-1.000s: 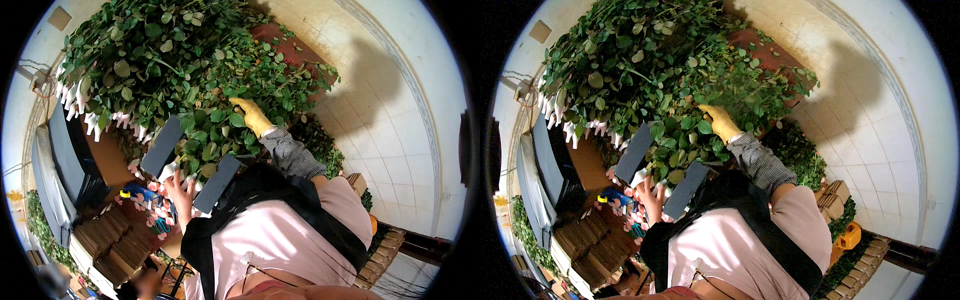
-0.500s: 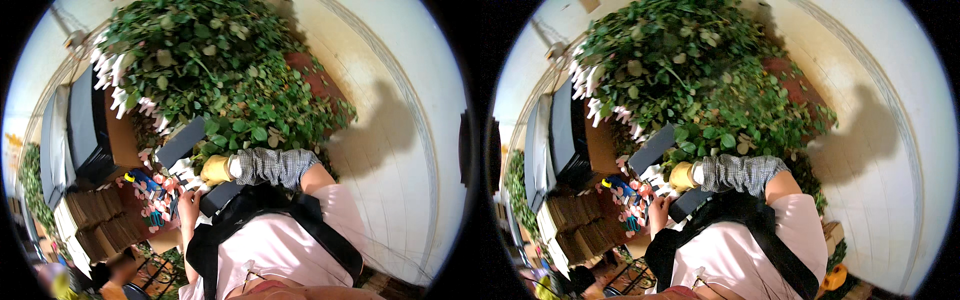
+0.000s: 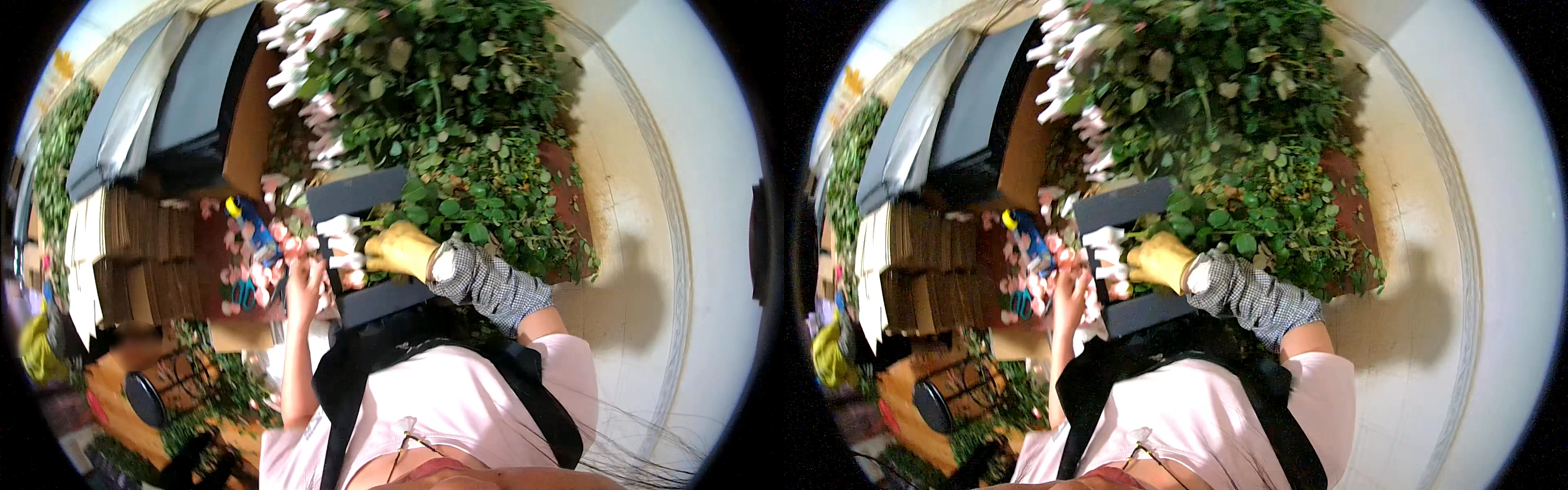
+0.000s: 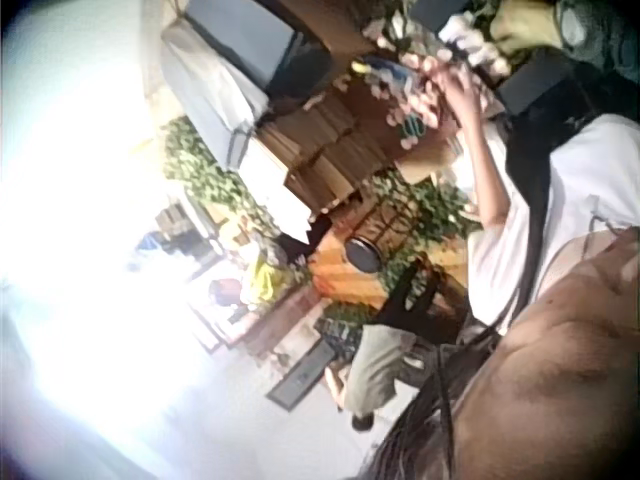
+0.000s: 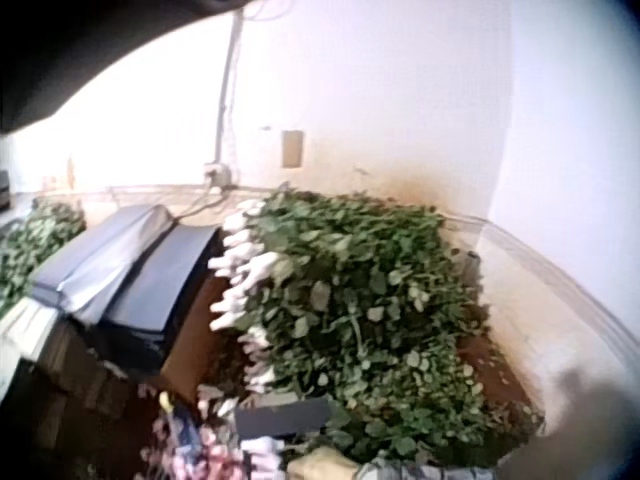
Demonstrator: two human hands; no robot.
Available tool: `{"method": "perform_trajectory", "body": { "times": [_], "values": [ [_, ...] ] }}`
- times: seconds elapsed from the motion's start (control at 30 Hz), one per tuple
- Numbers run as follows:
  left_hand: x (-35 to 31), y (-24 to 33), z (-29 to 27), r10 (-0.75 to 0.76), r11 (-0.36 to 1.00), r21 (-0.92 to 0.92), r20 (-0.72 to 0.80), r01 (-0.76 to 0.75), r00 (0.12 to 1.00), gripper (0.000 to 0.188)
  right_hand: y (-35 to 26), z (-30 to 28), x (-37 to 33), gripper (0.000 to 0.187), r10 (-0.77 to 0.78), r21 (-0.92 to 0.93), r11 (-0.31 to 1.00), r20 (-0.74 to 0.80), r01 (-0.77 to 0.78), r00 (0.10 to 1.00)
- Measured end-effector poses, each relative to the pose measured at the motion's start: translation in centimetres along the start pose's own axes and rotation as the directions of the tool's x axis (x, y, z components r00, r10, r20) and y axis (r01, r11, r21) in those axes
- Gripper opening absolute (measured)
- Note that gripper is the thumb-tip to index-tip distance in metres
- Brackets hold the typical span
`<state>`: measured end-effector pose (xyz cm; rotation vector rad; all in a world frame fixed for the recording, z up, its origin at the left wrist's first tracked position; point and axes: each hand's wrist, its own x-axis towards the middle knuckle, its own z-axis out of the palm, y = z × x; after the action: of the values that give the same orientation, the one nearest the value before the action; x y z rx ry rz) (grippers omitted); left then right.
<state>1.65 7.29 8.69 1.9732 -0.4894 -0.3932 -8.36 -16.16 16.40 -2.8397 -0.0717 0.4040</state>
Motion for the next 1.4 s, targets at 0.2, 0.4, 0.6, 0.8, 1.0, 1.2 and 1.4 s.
{"method": "perform_trajectory", "body": {
  "times": [0.2, 0.4, 0.6, 0.8, 1.0, 1.2, 1.4],
  "values": [
    [0.3, 0.3, 3.7, 0.178, 0.972, 0.147, 0.051, -0.183, 0.983, 0.026, 0.5, 2.8, 2.6, 0.018, 0.014, -0.314, 0.942, 0.384, 0.116, 0.923],
    [1.8, -4.4, -3.0, -0.051, 0.989, -0.150, -0.250, 0.014, 0.967, 0.016, 0.7, 2.0, 1.7, 0.023, 0.091, -0.137, 0.989, 0.316, -0.050, 0.944],
    [2.4, 0.0, 3.4, 0.123, 0.968, 0.224, -0.034, -0.113, 0.992, 0.039, 0.2, 0.1, 2.8, 0.027, 0.181, -0.124, 0.977, 0.066, -0.172, 0.981],
    [3.2, 2.1, 4.9, 0.115, 0.967, 0.241, -0.133, -0.081, 0.984, 0.028, 1.6, 3.8, 4.4, 0.016, 0.227, -0.341, 0.927, 0.177, -0.157, 0.958],
    [4.8, 1.2, -1.3, 0.097, 0.994, 0.088, -0.463, -0.063, 0.881, 0.017, 1.5, 2.2, 2.4, 0.022, 0.179, -0.223, 0.964, 0.133, -0.147, 0.975],
    [5.6, 2.9, -1.2, -0.207, 0.978, 0.088, 0.398, 0.188, 0.894, 0.028, 1.0, 1.3, 3.8, 0.029, 0.339, -0.249, 0.922, 0.157, -0.295, 0.928],
    [5.3, 4.9, 4.1, -0.068, 0.887, 0.462, 0.077, 0.025, 0.995, 0.039, 3.2, 4.0, 5.0, 0.015, 0.183, -0.236, 0.952, -0.076, -0.196, 0.980]
  ]
}}
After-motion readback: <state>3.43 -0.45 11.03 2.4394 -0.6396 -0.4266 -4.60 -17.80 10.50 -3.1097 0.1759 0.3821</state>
